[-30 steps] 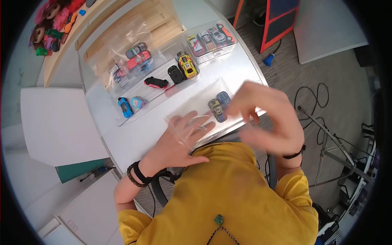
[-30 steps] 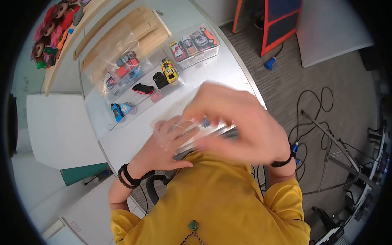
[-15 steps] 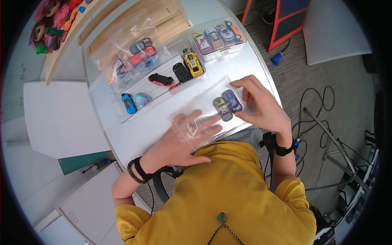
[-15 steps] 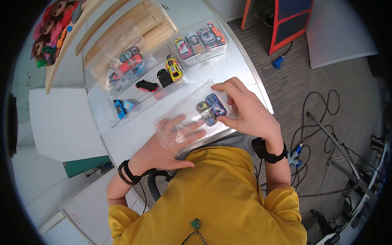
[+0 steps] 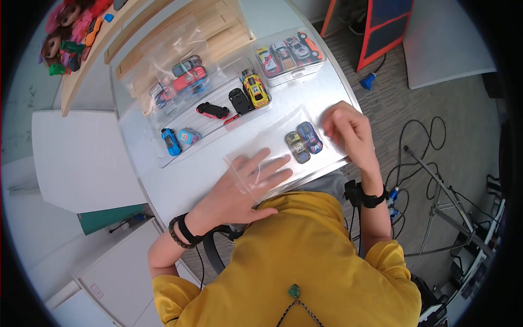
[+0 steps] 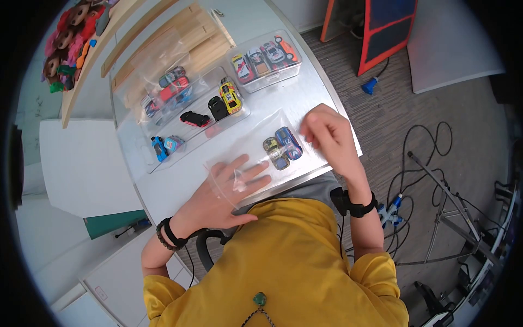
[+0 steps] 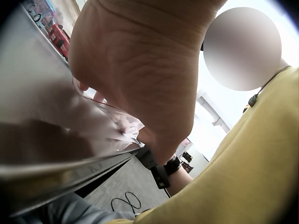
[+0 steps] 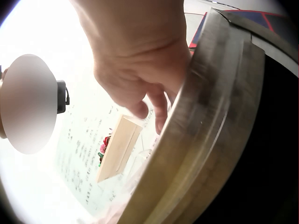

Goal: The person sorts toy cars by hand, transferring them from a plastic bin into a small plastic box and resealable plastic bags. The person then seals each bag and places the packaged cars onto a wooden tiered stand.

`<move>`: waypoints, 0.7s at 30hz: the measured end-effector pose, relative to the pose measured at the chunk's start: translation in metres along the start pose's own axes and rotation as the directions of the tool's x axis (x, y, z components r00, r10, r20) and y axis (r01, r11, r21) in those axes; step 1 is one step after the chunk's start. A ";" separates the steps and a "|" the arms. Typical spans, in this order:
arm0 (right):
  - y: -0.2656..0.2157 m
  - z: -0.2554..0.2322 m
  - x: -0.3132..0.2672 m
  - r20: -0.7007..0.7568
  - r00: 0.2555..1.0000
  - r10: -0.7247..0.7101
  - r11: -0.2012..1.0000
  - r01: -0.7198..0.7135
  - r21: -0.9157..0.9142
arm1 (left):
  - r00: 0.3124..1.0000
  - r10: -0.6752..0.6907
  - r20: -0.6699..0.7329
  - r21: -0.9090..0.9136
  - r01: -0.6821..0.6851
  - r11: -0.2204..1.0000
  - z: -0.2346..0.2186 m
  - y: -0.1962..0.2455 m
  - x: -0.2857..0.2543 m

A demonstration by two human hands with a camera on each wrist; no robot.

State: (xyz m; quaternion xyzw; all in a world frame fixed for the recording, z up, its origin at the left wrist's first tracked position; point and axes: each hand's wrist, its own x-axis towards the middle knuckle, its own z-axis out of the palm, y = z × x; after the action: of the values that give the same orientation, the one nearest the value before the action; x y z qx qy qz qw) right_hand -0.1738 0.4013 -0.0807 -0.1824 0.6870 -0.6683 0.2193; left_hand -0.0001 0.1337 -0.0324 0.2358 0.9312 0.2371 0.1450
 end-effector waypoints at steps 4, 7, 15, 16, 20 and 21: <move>-0.002 0.018 -0.003 -0.250 0.961 -0.120 0.980 0.075 -0.183 | 1.000 0.007 -0.025 -0.039 -0.008 0.999 0.005 -0.004 -0.010; 0.008 0.014 -0.005 -0.225 0.944 -0.243 0.936 0.167 -0.309 | 0.999 -0.034 -0.016 -0.044 0.033 0.998 0.003 -0.003 -0.020; 0.015 0.014 -0.012 -0.177 0.960 -0.216 0.929 0.146 -0.341 | 0.989 -0.136 -0.056 0.058 0.139 0.989 0.015 -0.002 -0.045; 0.012 0.013 -0.013 -0.130 0.980 -0.151 0.937 0.100 -0.334 | 0.988 -0.143 -0.057 0.054 0.146 0.988 0.017 -0.003 -0.046; -0.012 0.025 -0.003 0.148 0.933 -0.327 0.922 0.349 -0.169 | 0.987 -0.136 -0.087 -0.016 0.135 0.991 0.017 -0.007 -0.046; -0.022 0.026 -0.003 0.292 0.899 -0.328 0.833 0.421 -0.360 | 0.988 -0.122 -0.095 -0.016 0.121 0.992 0.016 -0.007 -0.046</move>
State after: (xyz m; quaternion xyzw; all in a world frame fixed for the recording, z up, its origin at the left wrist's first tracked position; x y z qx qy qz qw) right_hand -0.1582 0.3797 -0.0589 -0.4283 0.7351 -0.5132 0.1135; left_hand 0.0423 0.1112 -0.0421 0.1660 0.9486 0.2434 0.1154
